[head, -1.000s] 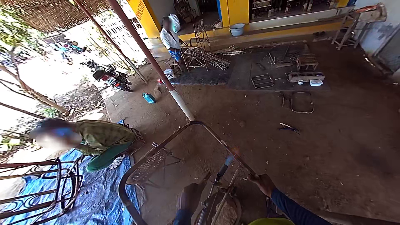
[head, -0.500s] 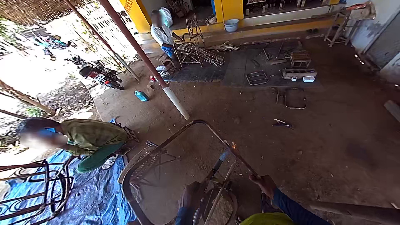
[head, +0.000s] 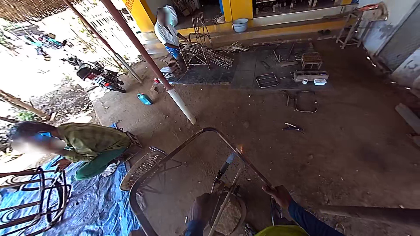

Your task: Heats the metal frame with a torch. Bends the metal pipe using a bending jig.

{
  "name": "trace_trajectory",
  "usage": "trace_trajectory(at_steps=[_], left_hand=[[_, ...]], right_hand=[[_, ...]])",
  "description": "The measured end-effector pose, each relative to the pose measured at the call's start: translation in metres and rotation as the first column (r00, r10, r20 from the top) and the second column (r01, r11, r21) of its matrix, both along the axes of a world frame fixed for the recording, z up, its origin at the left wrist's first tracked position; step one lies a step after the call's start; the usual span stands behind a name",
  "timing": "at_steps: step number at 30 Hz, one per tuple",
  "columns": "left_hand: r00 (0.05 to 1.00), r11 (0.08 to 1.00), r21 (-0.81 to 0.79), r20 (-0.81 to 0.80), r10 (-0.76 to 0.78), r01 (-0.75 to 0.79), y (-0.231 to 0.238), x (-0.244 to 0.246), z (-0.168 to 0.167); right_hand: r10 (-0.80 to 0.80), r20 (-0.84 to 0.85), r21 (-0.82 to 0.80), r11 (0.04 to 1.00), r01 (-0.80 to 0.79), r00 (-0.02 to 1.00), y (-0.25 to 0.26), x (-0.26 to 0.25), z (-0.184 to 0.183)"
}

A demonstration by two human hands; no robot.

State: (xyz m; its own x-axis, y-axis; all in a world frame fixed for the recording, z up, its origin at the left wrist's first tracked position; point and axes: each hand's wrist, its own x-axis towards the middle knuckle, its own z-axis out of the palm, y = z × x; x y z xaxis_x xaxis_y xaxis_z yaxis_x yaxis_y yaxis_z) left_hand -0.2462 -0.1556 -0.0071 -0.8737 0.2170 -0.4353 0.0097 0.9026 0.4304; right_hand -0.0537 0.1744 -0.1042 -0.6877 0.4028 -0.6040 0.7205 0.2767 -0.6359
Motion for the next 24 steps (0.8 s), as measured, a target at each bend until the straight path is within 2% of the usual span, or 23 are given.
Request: trace_trajectory(at_steps=[12,19,21,24], left_hand=[[1.0,1.0,0.008,0.0,-0.018,0.018,0.003,0.003,0.002],[0.997,0.997,-0.048,-0.042,-0.07,0.068,-0.002,-0.025,0.022],[0.989,0.998,-0.037,-0.139,-0.056,0.052,-0.006,-0.031,0.027],[0.88,0.98,0.195,-0.471,0.061,0.036,-0.007,-0.025,0.028]], right_hand=[[0.01,0.028,-0.014,1.0,-0.01,1.0,0.003,0.002,0.006],[-0.074,-0.033,-0.151,0.986,0.068,0.997,-0.004,-0.025,0.019],[-0.129,-0.059,-0.224,0.968,0.113,0.99,-0.01,-0.033,0.018],[-0.207,-0.077,-0.346,0.923,0.169,0.975,-0.023,-0.043,0.014]])
